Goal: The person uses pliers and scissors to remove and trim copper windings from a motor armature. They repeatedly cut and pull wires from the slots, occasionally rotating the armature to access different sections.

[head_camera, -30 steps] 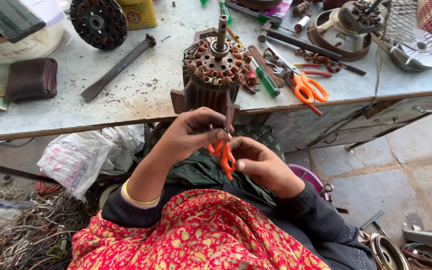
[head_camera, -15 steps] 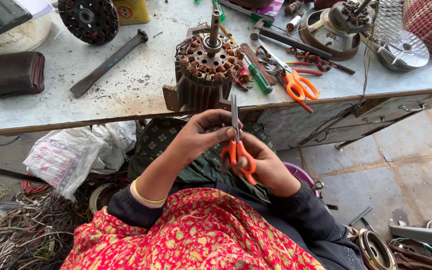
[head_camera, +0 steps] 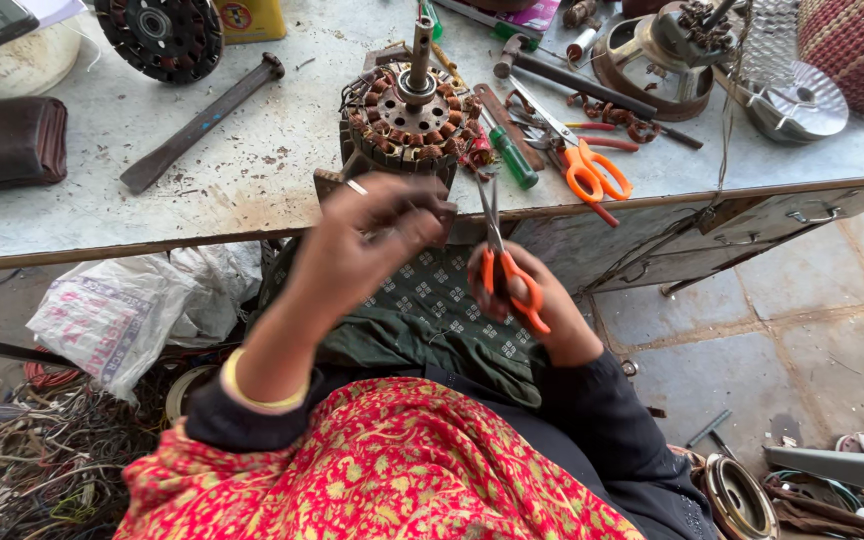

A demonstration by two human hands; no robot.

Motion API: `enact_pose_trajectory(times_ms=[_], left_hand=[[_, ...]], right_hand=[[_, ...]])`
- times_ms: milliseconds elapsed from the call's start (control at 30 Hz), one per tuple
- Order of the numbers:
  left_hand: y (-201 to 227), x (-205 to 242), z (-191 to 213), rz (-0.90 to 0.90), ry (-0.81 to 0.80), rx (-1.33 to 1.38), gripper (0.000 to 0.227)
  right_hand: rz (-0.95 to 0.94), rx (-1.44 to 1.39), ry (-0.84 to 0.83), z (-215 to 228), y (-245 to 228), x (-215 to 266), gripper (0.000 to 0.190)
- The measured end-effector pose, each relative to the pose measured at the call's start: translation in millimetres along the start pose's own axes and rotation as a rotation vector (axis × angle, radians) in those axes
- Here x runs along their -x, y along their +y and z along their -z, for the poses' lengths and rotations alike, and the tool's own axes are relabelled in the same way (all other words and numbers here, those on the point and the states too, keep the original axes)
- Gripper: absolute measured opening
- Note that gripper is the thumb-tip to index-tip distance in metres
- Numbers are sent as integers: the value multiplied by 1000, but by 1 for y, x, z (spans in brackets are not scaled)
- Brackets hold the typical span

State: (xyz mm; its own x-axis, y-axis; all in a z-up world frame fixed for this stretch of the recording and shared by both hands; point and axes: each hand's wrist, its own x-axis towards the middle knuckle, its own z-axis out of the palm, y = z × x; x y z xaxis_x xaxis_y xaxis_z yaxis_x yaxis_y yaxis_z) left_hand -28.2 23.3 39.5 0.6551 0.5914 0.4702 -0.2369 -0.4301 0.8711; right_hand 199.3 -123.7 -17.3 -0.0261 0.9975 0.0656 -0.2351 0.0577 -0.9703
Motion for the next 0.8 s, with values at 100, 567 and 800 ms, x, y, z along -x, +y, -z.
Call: enact_pose_trajectory(times_ms=[100,567,800], left_hand=[[-5,-28,25,-25,126,-270,56],[-49,-153,13,323,-80,-869,93],[-51,-148,15,174,-31,-739,86]], right_hand=[[-10,4,10,21,9,-23,75],[-6,78,-14,44,7,-36,73],[-8,133,-9,38,8,-24,74]])
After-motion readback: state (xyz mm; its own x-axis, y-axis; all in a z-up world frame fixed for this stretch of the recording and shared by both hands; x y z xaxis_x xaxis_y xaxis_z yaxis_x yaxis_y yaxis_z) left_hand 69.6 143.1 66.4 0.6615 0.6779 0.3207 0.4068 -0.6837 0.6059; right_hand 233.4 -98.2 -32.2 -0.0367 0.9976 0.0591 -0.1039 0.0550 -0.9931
